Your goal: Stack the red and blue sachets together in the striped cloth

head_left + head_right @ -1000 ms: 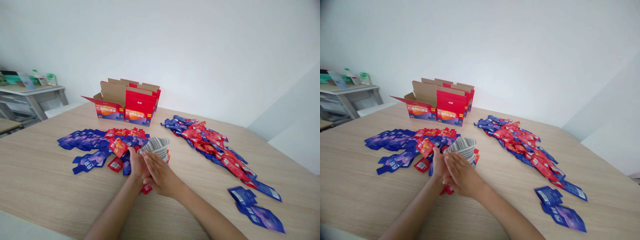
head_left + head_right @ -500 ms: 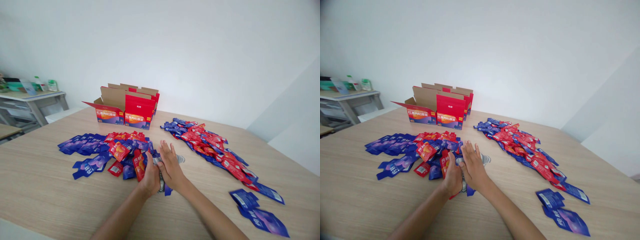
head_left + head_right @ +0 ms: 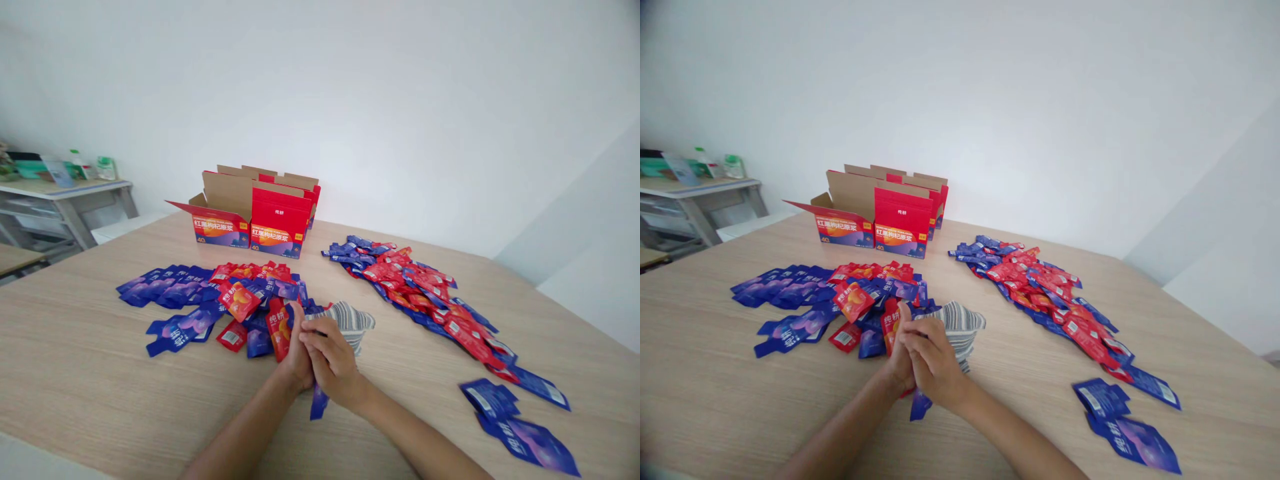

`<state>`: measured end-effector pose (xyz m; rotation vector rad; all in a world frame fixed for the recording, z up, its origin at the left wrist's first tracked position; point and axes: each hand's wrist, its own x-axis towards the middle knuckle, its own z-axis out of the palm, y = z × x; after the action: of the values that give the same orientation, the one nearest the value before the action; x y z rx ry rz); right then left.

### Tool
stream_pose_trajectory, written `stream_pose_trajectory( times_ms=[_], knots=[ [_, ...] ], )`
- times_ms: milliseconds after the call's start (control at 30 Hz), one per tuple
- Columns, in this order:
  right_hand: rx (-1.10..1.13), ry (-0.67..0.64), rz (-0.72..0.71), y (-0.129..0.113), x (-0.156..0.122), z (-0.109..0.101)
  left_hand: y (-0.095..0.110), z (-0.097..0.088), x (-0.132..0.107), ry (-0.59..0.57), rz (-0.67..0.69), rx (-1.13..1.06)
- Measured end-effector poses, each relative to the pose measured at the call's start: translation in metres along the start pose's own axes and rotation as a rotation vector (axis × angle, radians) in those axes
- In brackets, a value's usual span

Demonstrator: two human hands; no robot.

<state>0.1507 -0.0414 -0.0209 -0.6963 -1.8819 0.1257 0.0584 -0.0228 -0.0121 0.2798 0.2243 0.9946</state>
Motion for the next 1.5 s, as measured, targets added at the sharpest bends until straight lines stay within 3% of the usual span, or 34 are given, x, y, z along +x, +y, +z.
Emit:
stream_pose_trajectory(
  times_ms=[133, 300, 400, 533, 667, 800, 933, 1067, 1200, 1367, 1500],
  knots=[
    [-0.062, 0.102, 0.047, 0.007, 0.008, -0.009, -0.007, 0.005, 0.003, -0.043, -0.077, 0.124],
    [-0.179, 0.133, 0.14, 0.022, 0.023, -0.032, -0.017, 0.005, 0.003, -0.121, -0.355, 0.093],
    [-0.349, 0.078, 0.025, 0.034, 0.031, -0.05, -0.021, 0.006, 0.002, -0.13, -0.424, 0.047],
    [-0.735, -0.155, -0.159, 0.042, 0.039, -0.061, -0.021, 0.013, 0.002, -0.072, -0.385, -0.051],
    [-0.972, -0.279, 0.002, 0.035, 0.041, -0.049, -0.013, 0.019, 0.005, 0.12, -0.226, -0.149],
    [-0.777, -0.497, 0.081, 0.019, 0.038, -0.034, 0.001, 0.017, 0.01, 0.334, -0.039, -0.143],
    [-0.721, -0.556, 0.118, -0.001, 0.032, -0.025, 0.011, 0.012, 0.01, 0.336, 0.071, -0.075],
    [-0.789, -0.516, 0.239, -0.016, 0.026, -0.019, 0.013, 0.01, 0.009, 0.308, 0.004, -0.041],
    [-0.678, -0.488, 0.276, -0.019, 0.024, -0.017, 0.021, 0.014, 0.008, 0.33, 0.016, -0.104],
    [-0.517, -0.456, 0.257, -0.003, 0.02, -0.013, 0.023, 0.02, 0.008, 0.341, 0.084, -0.156],
    [-0.347, -0.331, 0.246, 0.014, 0.021, -0.015, 0.012, 0.015, 0.011, 0.357, 0.085, -0.128]
  ],
)
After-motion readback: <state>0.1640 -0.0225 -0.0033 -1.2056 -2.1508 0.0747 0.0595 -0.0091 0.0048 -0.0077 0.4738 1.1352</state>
